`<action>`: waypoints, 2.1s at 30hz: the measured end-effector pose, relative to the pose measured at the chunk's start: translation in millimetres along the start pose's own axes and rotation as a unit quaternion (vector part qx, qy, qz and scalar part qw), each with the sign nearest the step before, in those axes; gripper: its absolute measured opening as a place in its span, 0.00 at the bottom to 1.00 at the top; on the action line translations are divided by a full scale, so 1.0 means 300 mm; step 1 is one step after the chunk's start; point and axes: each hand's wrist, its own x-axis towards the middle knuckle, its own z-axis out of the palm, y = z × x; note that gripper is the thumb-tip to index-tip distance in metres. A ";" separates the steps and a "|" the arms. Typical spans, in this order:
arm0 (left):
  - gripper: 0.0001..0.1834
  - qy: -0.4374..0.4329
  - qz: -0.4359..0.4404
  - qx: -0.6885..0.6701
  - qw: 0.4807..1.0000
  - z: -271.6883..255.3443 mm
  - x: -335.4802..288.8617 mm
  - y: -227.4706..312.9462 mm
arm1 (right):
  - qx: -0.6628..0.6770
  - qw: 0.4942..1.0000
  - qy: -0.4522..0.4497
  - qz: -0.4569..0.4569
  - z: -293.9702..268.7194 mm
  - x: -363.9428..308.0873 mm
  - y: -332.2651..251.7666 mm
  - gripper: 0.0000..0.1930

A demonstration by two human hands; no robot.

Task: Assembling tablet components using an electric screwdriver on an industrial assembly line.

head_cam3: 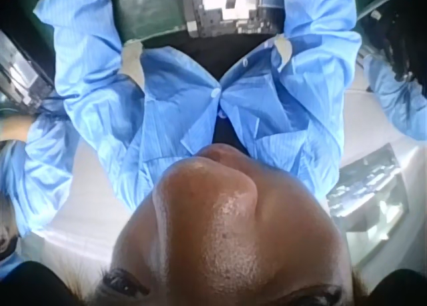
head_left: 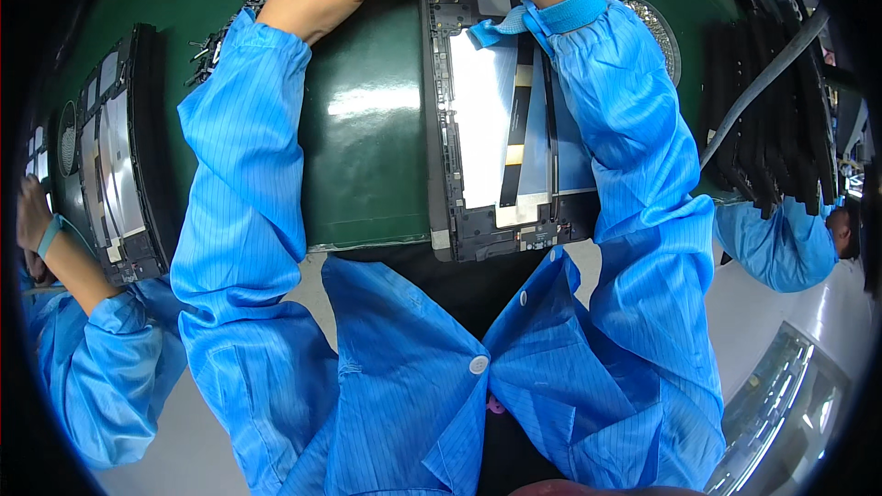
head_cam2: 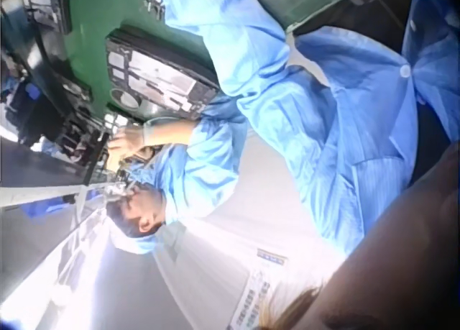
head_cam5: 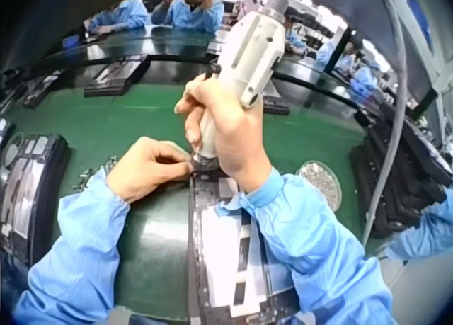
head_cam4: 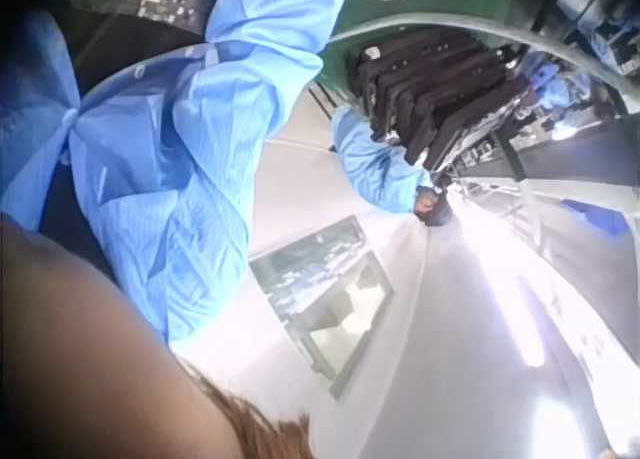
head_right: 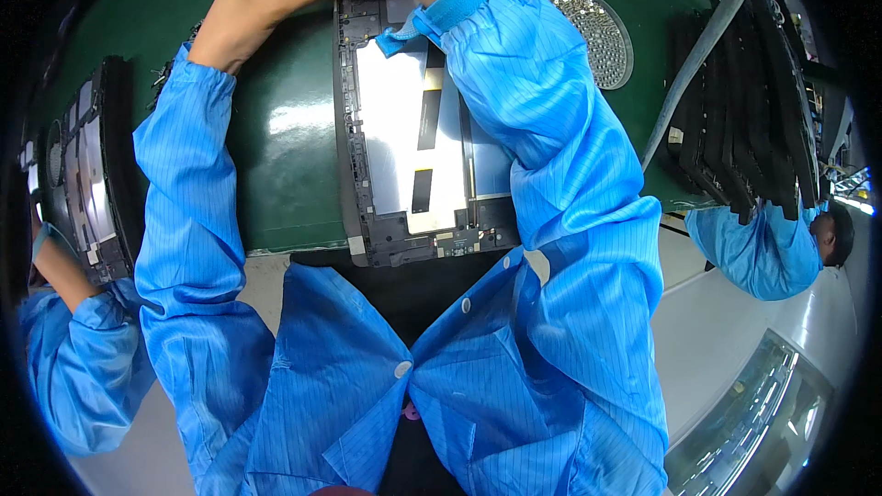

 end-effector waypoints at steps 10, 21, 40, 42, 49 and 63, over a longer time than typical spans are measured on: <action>0.07 0.003 -0.059 -0.159 0.985 0.015 -0.002 0.039 | 0.013 0.999 -0.014 -0.037 -0.011 -0.003 0.028 0.10; 0.07 0.003 -0.057 -0.135 0.989 0.013 -0.005 0.043 | 0.006 1.000 0.000 -0.020 -0.013 -0.003 0.019 0.10; 0.07 0.007 -0.034 -0.116 0.993 0.033 0.036 0.030 | -0.044 0.998 -0.011 -0.050 -0.012 0.011 0.003 0.10; 0.13 0.005 0.016 0.017 1.000 -0.002 0.018 -0.078 | -0.035 0.998 -0.018 -0.043 0.014 0.008 0.035 0.10; 0.13 -0.007 0.004 -0.048 0.999 0.010 0.026 -0.031 | -0.031 0.999 0.009 -0.001 0.016 0.013 0.028 0.09; 0.12 0.093 -0.016 0.013 0.995 -0.006 -0.069 0.079 | -0.014 0.998 0.032 0.047 0.023 -0.008 0.048 0.10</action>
